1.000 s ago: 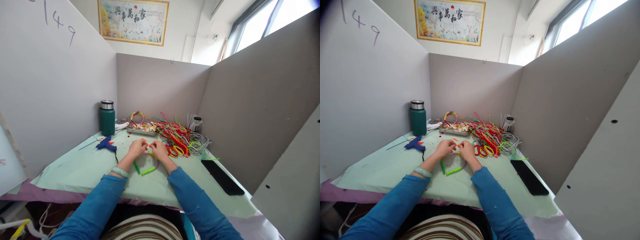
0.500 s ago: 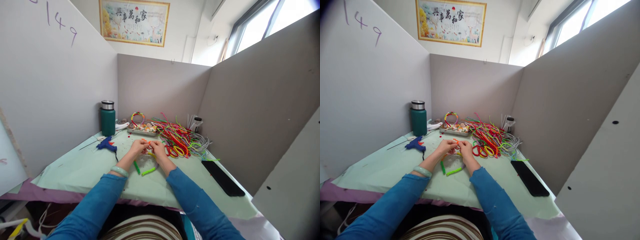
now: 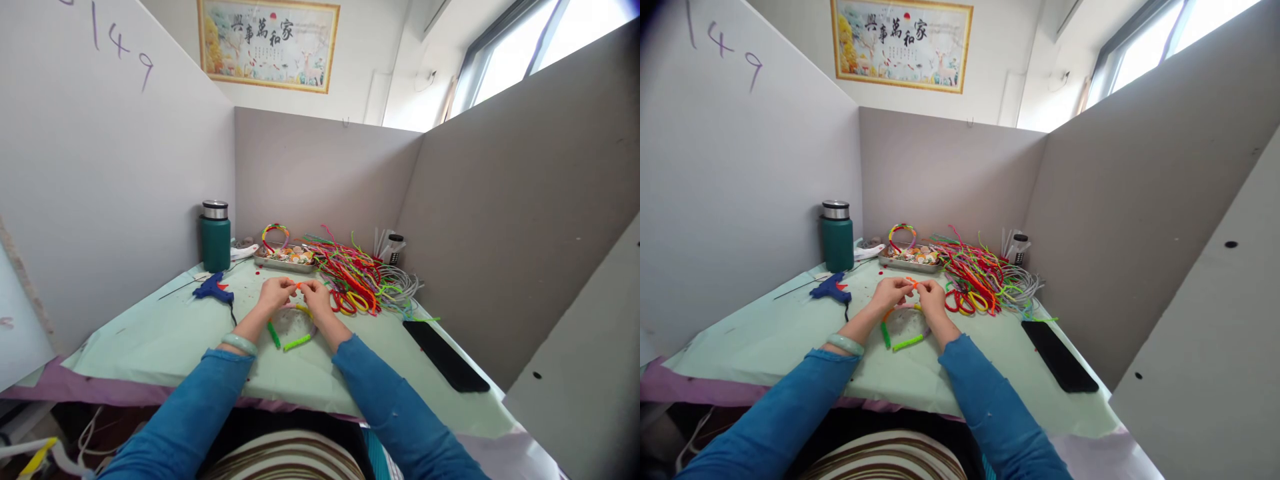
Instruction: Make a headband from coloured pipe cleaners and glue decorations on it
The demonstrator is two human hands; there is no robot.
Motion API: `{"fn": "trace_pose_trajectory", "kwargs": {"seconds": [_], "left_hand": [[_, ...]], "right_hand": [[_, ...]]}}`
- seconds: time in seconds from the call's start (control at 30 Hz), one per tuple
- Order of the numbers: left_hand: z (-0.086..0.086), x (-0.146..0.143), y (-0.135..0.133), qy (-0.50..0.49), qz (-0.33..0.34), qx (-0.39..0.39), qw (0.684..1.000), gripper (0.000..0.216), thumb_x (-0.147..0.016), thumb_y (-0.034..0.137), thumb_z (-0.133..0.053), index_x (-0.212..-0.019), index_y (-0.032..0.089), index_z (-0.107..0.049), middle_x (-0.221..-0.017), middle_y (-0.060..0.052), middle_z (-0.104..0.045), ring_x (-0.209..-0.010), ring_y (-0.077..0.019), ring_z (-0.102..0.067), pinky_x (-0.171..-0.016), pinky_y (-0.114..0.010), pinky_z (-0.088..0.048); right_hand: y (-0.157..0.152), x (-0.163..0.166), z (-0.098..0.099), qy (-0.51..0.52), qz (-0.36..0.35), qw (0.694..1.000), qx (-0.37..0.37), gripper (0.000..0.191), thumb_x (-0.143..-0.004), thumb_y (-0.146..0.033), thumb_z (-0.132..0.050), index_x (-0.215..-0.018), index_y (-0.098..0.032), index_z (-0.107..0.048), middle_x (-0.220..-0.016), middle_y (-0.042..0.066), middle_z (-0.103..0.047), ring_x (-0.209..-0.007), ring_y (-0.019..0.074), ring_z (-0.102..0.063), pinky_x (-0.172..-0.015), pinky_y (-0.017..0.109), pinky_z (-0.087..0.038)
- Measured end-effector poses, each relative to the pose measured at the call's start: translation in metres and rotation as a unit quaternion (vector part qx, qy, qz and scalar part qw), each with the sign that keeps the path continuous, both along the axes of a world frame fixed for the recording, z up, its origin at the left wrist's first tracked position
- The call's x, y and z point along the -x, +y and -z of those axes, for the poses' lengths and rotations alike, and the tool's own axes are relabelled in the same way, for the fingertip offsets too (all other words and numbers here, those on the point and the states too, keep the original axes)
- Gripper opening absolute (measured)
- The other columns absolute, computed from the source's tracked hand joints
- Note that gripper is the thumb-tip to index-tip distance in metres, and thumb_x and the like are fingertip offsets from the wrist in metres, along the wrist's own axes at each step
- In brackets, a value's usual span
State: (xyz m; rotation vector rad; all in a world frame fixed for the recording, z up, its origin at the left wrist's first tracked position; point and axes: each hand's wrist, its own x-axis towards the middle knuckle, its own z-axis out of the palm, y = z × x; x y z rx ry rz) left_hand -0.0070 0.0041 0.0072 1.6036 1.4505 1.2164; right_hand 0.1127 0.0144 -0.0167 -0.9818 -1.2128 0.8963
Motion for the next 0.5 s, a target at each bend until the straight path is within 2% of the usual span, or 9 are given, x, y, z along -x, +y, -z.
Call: {"fn": "trace_pose_trajectory", "kwargs": {"seconds": [0.1,0.3,0.4,0.5], "left_hand": [[-0.001,-0.002,-0.002,0.004,0.004,0.004,1.0,0.011,-0.069,0.022,-0.06,-0.072,0.013,-0.065,-0.064,-0.003,-0.066,-0.041,-0.0063,-0.051,-0.04,-0.017,-0.038],[-0.004,-0.005,-0.008,-0.053,0.017,0.027,0.998,0.011,-0.071,0.021,-0.058,-0.07,0.012,-0.063,-0.062,-0.002,-0.064,-0.04,-0.0055,-0.049,-0.041,-0.018,-0.04],[-0.003,-0.003,-0.006,-0.056,0.019,0.018,0.998,0.01,-0.072,0.02,-0.056,-0.072,0.012,-0.062,-0.062,-0.001,-0.064,-0.04,-0.005,-0.048,-0.043,-0.018,-0.041],[-0.001,0.001,-0.002,-0.002,0.013,0.0,1.0,0.011,-0.071,0.022,-0.057,-0.074,0.013,-0.064,-0.066,-0.002,-0.065,-0.043,-0.0061,-0.049,-0.044,-0.019,-0.041]], "right_hand": [[-0.003,0.002,-0.002,0.037,-0.008,0.999,0.005,0.012,-0.061,-0.029,-0.057,-0.065,-0.017,-0.056,-0.052,-0.005,-0.049,-0.046,0.0089,-0.038,-0.045,0.021,-0.031],[-0.009,0.005,-0.004,0.073,-0.038,0.996,0.016,0.015,-0.061,-0.03,-0.059,-0.067,-0.016,-0.056,-0.05,-0.005,-0.049,-0.045,0.0078,-0.038,-0.045,0.021,-0.03],[-0.006,0.002,-0.004,0.043,-0.062,0.997,0.017,0.019,-0.063,-0.033,-0.059,-0.07,-0.016,-0.058,-0.055,-0.003,-0.053,-0.046,0.0079,-0.04,-0.046,0.021,-0.032],[-0.002,-0.005,-0.003,-0.058,-0.034,0.997,-0.026,0.022,-0.068,-0.034,-0.057,-0.08,-0.016,-0.062,-0.066,0.0,-0.059,-0.054,0.0104,-0.047,-0.052,0.023,-0.037]]}}
